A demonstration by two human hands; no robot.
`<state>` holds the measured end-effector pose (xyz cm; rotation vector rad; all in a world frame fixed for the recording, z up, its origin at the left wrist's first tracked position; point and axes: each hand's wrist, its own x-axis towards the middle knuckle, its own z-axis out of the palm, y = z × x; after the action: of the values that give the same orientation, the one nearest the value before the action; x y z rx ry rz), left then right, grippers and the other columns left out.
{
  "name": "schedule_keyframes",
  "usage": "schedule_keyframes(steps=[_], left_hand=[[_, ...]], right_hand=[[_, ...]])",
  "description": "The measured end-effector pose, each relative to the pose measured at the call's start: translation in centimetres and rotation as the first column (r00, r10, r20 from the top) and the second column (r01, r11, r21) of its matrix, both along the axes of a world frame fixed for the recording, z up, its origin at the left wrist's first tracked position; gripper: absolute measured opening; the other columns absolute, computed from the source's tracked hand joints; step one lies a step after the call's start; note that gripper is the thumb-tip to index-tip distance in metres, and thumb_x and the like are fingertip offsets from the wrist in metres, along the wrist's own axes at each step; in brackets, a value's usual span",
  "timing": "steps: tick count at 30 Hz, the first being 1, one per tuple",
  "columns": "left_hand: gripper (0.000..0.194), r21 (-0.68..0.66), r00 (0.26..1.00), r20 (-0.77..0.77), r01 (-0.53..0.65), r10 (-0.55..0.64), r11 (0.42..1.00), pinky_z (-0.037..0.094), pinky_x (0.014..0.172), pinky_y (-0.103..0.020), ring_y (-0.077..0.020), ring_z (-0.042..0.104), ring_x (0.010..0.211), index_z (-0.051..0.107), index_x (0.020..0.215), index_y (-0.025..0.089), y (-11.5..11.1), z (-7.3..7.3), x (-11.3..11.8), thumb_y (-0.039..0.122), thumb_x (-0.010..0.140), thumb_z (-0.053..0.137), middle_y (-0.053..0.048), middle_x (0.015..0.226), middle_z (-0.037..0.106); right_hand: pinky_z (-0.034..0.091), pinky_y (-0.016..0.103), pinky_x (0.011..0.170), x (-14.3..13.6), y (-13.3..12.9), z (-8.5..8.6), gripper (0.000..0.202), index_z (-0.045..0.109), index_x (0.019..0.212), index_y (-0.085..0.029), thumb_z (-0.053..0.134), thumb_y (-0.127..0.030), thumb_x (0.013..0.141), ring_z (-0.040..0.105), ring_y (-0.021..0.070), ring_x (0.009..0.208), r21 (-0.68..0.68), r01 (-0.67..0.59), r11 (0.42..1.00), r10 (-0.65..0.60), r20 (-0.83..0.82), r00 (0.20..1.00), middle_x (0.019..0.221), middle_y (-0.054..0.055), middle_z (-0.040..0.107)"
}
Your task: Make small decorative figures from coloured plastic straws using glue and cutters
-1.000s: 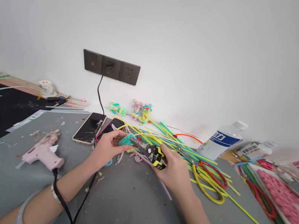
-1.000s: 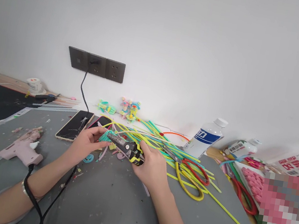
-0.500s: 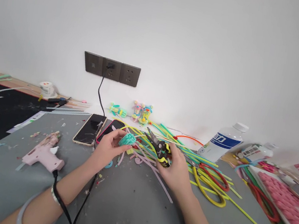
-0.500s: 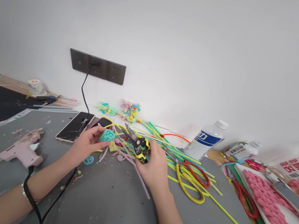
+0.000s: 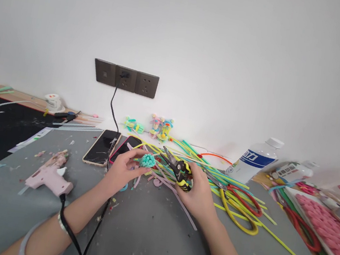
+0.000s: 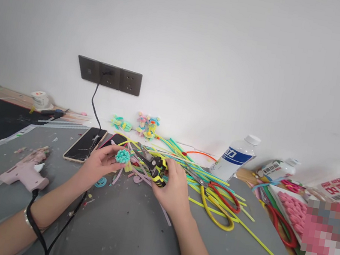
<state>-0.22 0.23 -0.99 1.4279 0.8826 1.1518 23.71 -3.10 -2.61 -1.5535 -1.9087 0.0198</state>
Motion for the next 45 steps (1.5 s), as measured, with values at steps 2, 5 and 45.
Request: schedule_keyframes(steps=[2,5,45], left_hand=[[0.035,-0.021,1.0,-0.009,-0.012,0.012,1.0,0.053,0.082,-0.031,-0.0206,0.066,0.09,0.069,0.098,0.017,-0.1,0.2,0.0,0.032,0.069,0.081,-0.006,0.095,0.069],[0.032,-0.058,0.999,-0.026,-0.028,0.026,0.998,0.052,0.075,-0.03,-0.0203,0.064,0.085,0.071,0.092,0.017,-0.2,0.6,0.1,0.034,0.067,0.081,-0.006,0.09,0.071],[0.021,0.118,0.981,-0.141,-0.119,0.135,0.986,0.045,0.066,-0.025,-0.0178,0.058,0.081,0.065,0.085,0.017,0.3,-0.3,-0.2,0.029,0.071,0.076,-0.003,0.086,0.062]], right_hand=[[0.046,0.036,0.07,-0.1,0.0,0.0,0.034,0.05,0.105,-0.021,0.059,-0.027,0.073,0.058,0.0275,0.082,0.006,-0.002,1.0,0.002,0.004,1.0,0.096,0.01,0.064],[0.047,0.036,0.069,-0.2,0.0,0.0,0.033,0.051,0.104,-0.02,0.058,-0.027,0.073,0.059,0.0277,0.082,0.015,-0.006,1.0,0.006,0.001,1.0,0.096,0.011,0.065],[0.043,0.035,0.071,-0.7,-0.6,0.9,0.028,0.054,0.096,-0.022,0.058,-0.022,0.069,0.061,0.029,0.082,0.054,-0.047,0.997,0.034,0.222,0.975,0.091,0.01,0.067]])
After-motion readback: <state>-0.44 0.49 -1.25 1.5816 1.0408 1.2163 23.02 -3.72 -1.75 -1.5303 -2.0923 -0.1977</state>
